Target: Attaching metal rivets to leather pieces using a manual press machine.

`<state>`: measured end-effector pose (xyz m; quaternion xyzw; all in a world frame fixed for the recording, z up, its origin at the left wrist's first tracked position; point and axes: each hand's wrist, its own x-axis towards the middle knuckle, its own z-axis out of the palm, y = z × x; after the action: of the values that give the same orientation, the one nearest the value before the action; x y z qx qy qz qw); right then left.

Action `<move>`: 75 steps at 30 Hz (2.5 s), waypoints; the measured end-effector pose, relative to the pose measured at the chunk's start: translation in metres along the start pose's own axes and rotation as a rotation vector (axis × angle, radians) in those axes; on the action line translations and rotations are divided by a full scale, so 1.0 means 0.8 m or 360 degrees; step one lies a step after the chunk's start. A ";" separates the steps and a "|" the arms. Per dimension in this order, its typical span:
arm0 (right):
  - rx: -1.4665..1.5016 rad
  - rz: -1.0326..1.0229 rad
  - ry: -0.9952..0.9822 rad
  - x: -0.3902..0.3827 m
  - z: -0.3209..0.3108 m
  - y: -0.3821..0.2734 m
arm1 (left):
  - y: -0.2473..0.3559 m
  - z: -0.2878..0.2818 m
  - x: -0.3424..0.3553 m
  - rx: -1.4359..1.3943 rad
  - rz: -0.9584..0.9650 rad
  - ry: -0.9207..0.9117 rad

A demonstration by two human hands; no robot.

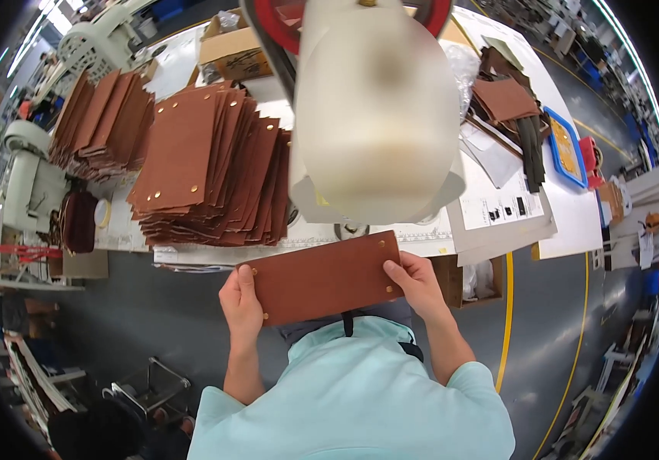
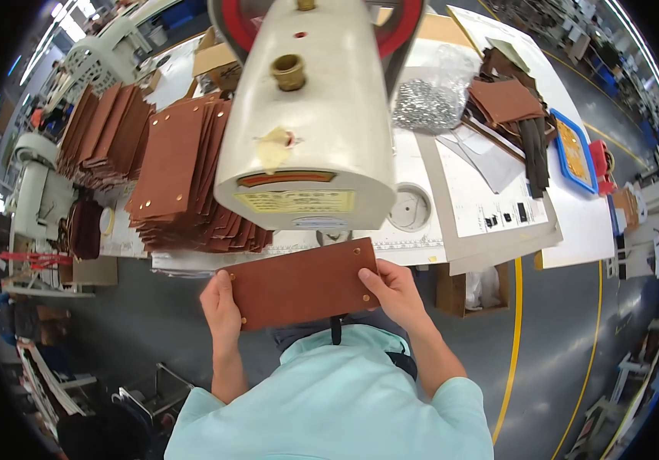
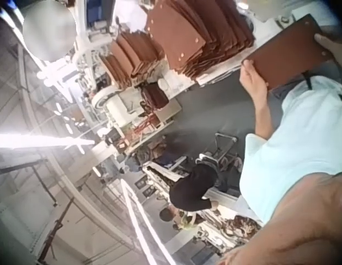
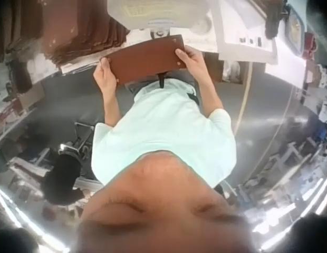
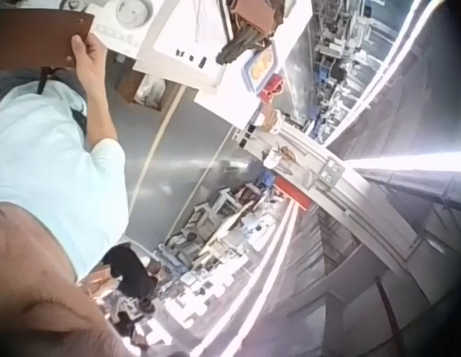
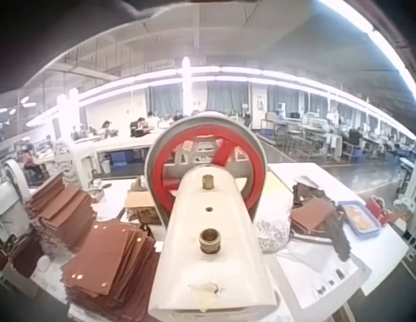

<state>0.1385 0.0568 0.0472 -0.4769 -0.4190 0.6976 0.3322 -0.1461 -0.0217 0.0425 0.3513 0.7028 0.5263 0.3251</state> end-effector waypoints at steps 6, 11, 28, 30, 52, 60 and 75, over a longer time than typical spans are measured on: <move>-0.0098 0.0015 -0.0078 -0.011 -0.018 0.012 | -0.005 -0.004 -0.005 -0.0080 -0.0037 0.0046; -0.0133 -0.0109 0.0503 -0.057 -0.120 -0.006 | 0.014 -0.031 -0.002 0.0551 0.0438 0.0195; -0.0830 -0.0116 0.1489 -0.031 -0.335 0.031 | 0.091 -0.094 0.156 0.1762 0.1234 0.0209; -0.1016 -0.0239 0.1537 -0.029 -0.325 0.037 | 0.101 -0.092 0.159 0.1724 0.1280 0.0284; -0.0986 -0.1633 -0.0506 -0.022 0.071 -0.053 | 0.182 -0.114 -0.012 0.1101 0.1885 -0.0092; -0.0753 -0.0825 -0.0749 0.038 0.070 0.009 | 0.098 -0.017 -0.019 0.0720 0.1783 -0.0435; -0.0606 -0.0780 0.0004 0.015 0.054 0.040 | 0.008 0.017 -0.014 -0.0554 -0.0118 -0.0739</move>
<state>0.0918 0.0419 0.0222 -0.4162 -0.6442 0.5052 0.3957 -0.1276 -0.0231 0.0467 0.3753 0.5211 0.5321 0.5517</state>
